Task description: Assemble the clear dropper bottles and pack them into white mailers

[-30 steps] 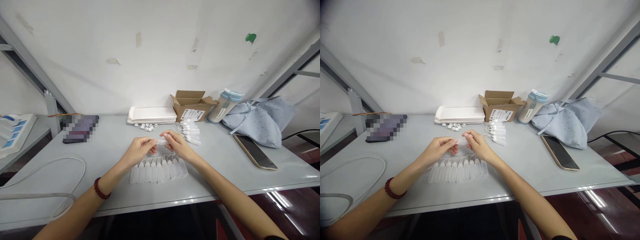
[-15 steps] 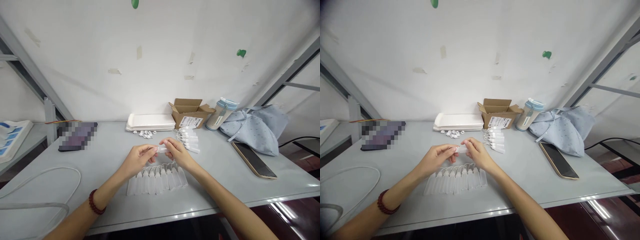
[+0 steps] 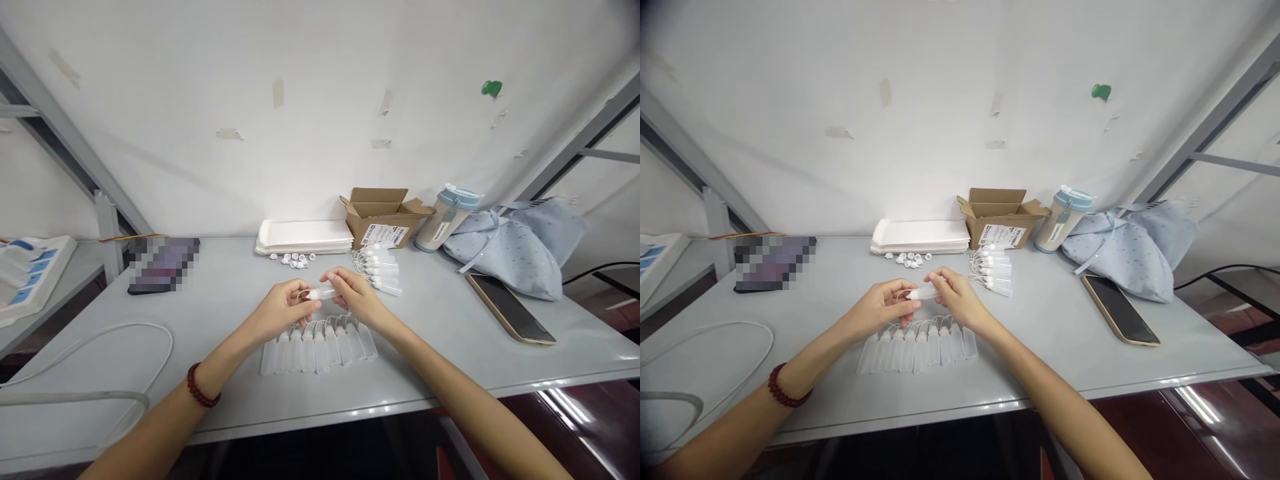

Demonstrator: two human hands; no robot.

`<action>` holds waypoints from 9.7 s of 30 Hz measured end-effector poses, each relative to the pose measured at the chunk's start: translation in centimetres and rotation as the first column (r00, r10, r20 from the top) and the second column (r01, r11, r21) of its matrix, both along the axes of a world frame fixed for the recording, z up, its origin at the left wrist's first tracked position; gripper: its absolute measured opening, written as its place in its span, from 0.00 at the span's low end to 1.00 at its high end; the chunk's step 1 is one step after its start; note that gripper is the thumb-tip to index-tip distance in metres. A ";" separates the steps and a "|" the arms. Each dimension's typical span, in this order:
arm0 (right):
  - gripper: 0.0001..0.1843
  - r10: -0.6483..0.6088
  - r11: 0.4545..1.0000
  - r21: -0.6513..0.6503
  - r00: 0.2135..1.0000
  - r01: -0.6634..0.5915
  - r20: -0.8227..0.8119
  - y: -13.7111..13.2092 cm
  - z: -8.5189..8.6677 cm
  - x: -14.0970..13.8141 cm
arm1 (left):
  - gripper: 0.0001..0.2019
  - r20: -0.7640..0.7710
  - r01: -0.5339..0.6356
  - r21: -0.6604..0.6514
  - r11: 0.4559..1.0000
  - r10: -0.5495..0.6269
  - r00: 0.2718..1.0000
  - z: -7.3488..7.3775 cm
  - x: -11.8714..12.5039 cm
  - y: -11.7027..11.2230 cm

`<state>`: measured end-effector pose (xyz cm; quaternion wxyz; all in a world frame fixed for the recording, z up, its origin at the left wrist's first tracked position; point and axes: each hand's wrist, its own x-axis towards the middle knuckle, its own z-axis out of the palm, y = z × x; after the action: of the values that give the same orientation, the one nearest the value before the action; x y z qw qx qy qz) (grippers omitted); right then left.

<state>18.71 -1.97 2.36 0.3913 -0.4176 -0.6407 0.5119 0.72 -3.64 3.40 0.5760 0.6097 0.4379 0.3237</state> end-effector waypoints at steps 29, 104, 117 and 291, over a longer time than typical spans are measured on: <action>0.18 -0.092 0.897 0.442 0.968 -0.022 0.235 -0.7 0.0 0.0 | 0.22 0.067 -0.081 0.048 0.996 0.077 0.995 0.1 -0.1 0.0; 0.10 -0.589 0.782 0.504 0.700 0.367 0.403 8.4 -0.9 13.2 | 0.21 -0.564 0.160 0.727 0.668 0.448 0.694 -6.4 -7.0 8.9; 0.10 -0.667 0.704 0.528 0.697 0.475 0.263 8.5 -1.1 12.4 | 0.18 -0.536 0.140 0.744 0.653 0.459 0.708 -6.7 -6.9 8.9; 0.16 0.214 0.977 -0.001 0.976 -0.214 -0.031 0.4 -0.1 1.4 | 0.14 -0.003 -0.055 0.225 0.973 0.057 0.998 -1.3 0.1 0.9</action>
<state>20.10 -1.54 2.28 0.3429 -0.3393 -0.6746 0.5588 0.84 -2.72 2.13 0.4920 0.6598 0.4183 0.3842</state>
